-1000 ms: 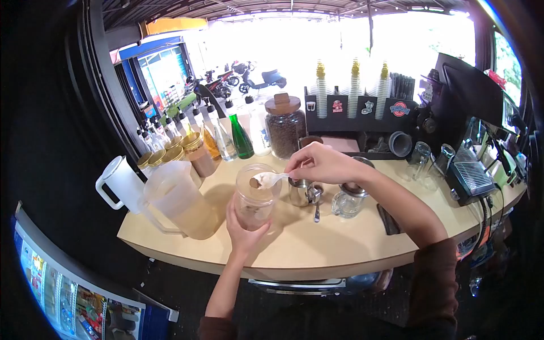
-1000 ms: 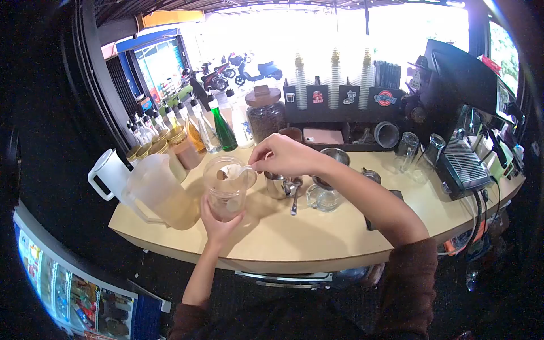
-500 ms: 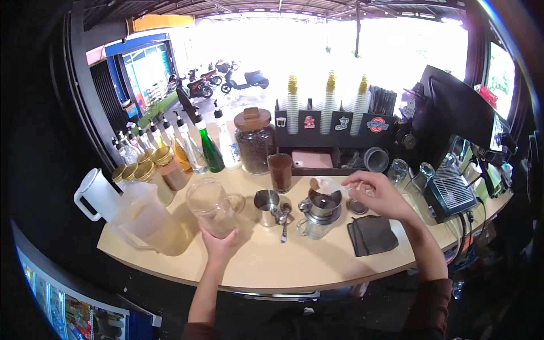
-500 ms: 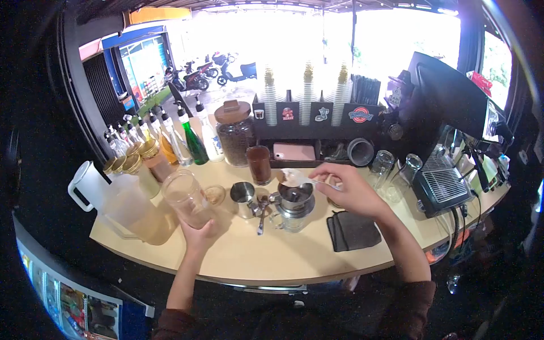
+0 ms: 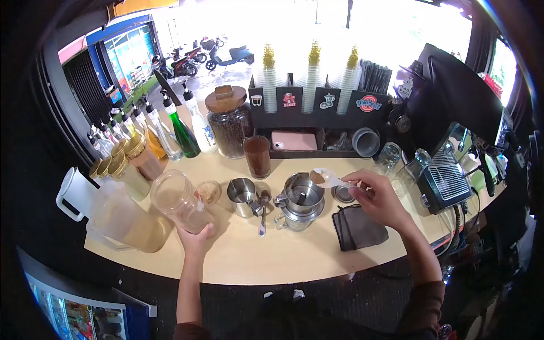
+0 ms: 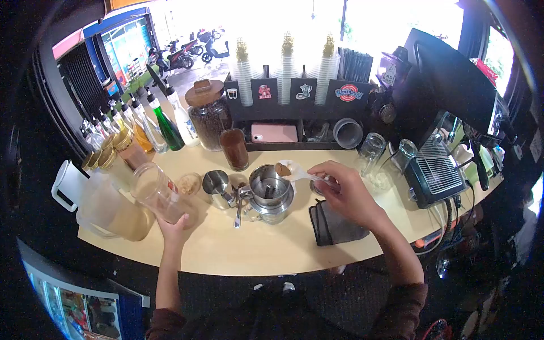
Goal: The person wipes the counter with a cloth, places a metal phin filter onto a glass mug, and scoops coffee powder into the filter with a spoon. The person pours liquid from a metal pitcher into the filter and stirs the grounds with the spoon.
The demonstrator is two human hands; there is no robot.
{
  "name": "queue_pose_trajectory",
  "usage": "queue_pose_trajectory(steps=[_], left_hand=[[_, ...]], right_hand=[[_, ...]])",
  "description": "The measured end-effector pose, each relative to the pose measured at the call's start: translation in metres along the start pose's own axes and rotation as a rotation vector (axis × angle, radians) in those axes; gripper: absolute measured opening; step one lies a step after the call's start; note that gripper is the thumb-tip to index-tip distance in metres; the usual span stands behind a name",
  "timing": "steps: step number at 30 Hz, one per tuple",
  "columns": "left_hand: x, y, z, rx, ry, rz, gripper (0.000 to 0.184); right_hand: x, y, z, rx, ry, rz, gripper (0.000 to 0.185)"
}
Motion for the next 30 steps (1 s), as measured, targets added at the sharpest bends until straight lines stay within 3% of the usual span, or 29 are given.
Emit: queue_pose_trajectory(steps=[2,5,30], left_hand=[[-0.001,0.006,0.0,0.024,0.027,-0.099,0.098],[-0.001,0.003,-0.002,-0.042,0.003,-0.092,0.099],[0.004,-0.001,-0.01,-0.046,-0.062,-0.065,0.1]], right_hand=[[-0.003,0.003,0.002,0.014,0.012,-0.024,0.021],[-0.006,0.005,-0.002,0.01,-0.068,-0.006,0.021],[-0.011,0.011,-0.004,0.022,-0.121,0.063,0.019]])
Point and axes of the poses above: each hand's wrist, its own x-axis away from the middle knuckle, its own y-axis out of the palm, z = x × y, the point moved 9 cm from there along -x, towards the middle knuckle, and after that the axes turned 9 degrees about y, right-handed, at the moved point
